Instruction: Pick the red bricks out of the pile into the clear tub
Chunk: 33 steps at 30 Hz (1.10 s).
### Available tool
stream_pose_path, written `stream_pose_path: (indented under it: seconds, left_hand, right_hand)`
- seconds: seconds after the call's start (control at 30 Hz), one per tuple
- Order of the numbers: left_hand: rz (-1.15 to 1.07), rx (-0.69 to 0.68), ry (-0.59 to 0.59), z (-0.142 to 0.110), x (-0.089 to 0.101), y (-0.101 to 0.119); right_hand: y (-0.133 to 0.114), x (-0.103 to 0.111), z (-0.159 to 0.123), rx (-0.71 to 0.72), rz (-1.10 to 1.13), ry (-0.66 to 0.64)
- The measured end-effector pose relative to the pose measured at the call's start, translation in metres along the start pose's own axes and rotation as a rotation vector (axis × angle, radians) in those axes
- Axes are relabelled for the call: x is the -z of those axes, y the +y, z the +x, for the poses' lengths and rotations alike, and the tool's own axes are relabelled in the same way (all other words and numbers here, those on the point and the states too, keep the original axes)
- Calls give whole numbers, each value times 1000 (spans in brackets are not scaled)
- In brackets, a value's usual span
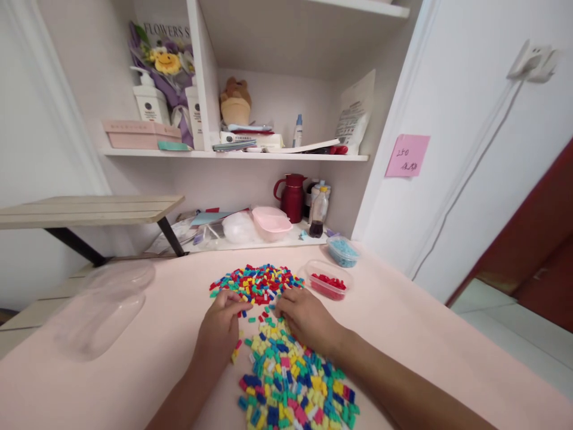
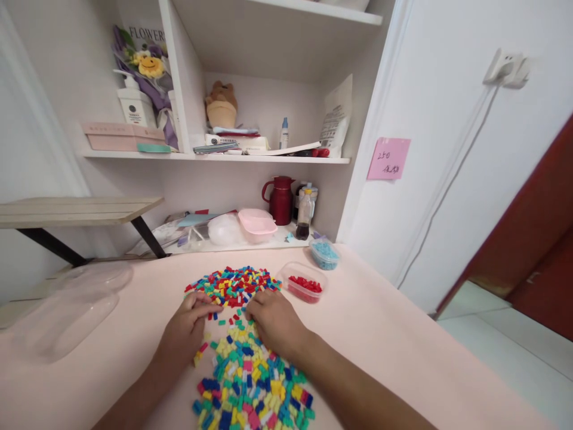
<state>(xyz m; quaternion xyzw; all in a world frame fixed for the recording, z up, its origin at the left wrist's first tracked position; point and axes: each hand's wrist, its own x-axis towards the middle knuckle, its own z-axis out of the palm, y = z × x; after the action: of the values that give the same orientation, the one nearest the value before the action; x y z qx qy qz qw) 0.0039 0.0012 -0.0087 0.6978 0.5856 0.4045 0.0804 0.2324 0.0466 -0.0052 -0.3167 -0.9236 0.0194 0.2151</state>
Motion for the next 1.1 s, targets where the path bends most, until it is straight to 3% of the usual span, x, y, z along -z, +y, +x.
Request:
stream_pose_path:
  seconds: [0.13,0.27,0.47,0.73,1.1]
  left_hand:
    - [8,-4,-55,0,-2,-1]
    - [50,-10,-115,0,-5,-3]
    - [56,-7,-145,0,-6,-1]
    - [17,15,-9,0,-2,-1]
    - [1,104,128,-1,3,0]
  right_hand:
    - [0,-2,0,4,30,59]
    - [-4,-5,1,68,22,33]
    - [-3,-1,1,-78,20,20]
    - [2,1,-1,-219,124,14]
    - [13,-1,0,-238,248,41]
